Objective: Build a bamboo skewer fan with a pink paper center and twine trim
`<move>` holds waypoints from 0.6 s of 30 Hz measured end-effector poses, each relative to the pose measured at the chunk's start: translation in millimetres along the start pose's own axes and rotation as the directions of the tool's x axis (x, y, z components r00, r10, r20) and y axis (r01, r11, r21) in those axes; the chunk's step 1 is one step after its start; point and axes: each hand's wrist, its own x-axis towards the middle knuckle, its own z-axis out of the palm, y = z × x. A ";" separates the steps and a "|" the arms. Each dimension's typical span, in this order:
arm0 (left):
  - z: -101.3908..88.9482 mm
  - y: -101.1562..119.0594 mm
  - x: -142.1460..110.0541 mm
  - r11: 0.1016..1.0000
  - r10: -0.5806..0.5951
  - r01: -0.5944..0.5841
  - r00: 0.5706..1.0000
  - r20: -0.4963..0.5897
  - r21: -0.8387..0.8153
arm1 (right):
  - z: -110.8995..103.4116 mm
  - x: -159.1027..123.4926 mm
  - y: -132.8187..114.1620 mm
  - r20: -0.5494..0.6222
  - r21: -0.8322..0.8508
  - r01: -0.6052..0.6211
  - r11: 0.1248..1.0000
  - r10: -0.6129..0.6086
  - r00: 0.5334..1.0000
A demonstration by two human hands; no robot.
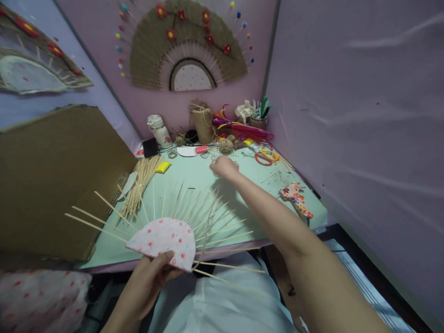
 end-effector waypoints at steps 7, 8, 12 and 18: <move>-14.8 12.0 16.3 0.996 0.004 -0.006 1.000 -0.014 -0.085 | -13.1 8.3 64.0 0.049 0.272 -0.175 0.946 0.167 0.985; -15.1 13.3 19.0 0.995 0.002 -0.003 1.000 -0.014 -0.095 | -12.2 5.3 70.0 0.047 0.285 -0.182 0.941 0.176 0.983; -13.5 14.8 28.0 0.987 0.031 -0.029 0.999 0.009 -0.158 | -13.3 -16.4 87.7 -0.017 0.283 -0.162 0.945 0.174 0.985; -8.4 16.7 52.9 0.955 0.104 -0.067 0.988 0.112 -0.289 | -33.7 -87.6 137.4 -0.263 0.176 -0.112 0.978 0.156 0.952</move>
